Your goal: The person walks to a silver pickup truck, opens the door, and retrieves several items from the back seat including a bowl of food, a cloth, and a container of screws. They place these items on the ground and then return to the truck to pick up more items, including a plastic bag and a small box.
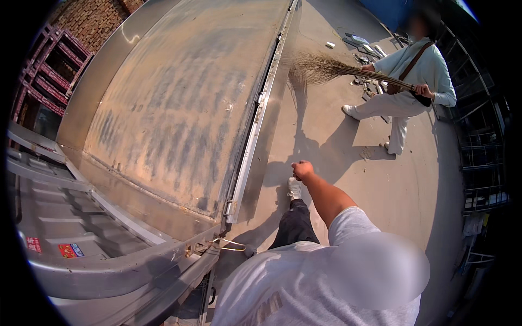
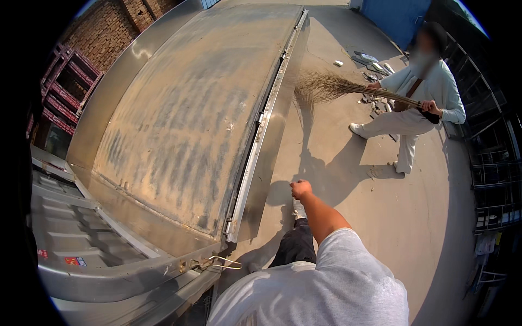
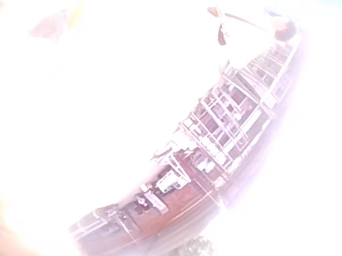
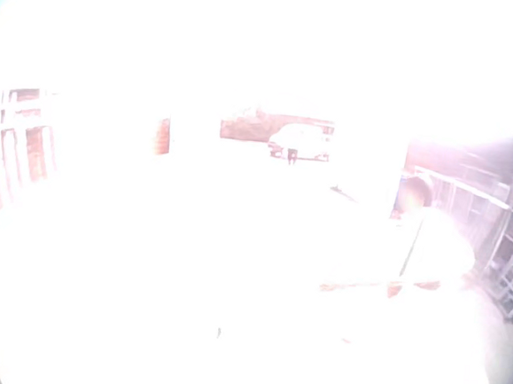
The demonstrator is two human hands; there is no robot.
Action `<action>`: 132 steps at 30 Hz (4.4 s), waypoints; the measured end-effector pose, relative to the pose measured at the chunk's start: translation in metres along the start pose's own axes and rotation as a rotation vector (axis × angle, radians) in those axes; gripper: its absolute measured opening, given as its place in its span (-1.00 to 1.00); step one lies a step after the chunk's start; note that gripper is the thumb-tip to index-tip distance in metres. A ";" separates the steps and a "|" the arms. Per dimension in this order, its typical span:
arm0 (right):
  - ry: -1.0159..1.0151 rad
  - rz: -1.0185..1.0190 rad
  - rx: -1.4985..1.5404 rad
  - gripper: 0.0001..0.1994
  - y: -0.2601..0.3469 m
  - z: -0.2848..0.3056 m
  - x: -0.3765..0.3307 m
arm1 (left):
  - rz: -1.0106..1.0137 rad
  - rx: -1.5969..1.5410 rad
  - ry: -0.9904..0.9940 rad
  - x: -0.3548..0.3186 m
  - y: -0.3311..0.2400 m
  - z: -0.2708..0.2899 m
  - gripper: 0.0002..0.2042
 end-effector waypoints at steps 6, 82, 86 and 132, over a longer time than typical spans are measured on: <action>0.077 0.066 0.155 -0.85 0.175 -0.020 0.171 | 0.309 0.137 0.261 -0.079 -0.037 -0.124 -0.32; 1.598 0.387 -1.800 -0.60 -0.114 0.212 -0.122 | 0.887 -0.049 1.464 -0.450 -0.123 0.116 -0.54; 1.461 0.281 -1.909 -0.65 -0.111 0.166 -0.153 | 0.927 0.021 1.222 -0.418 -0.129 0.128 -0.64; 0.775 1.801 -1.511 -0.36 -0.307 -0.737 -0.618 | 0.595 0.417 -0.358 0.026 0.666 0.264 -0.70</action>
Point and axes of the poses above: each hand's wrist, its own x-axis towards the middle knuckle, its own z-axis out of the back of the hand, y = z × x, the point moved 1 cm from there along x, towards the middle knuckle, and after that the axes turned 3 degrees about -z, right-handed, at the moved point
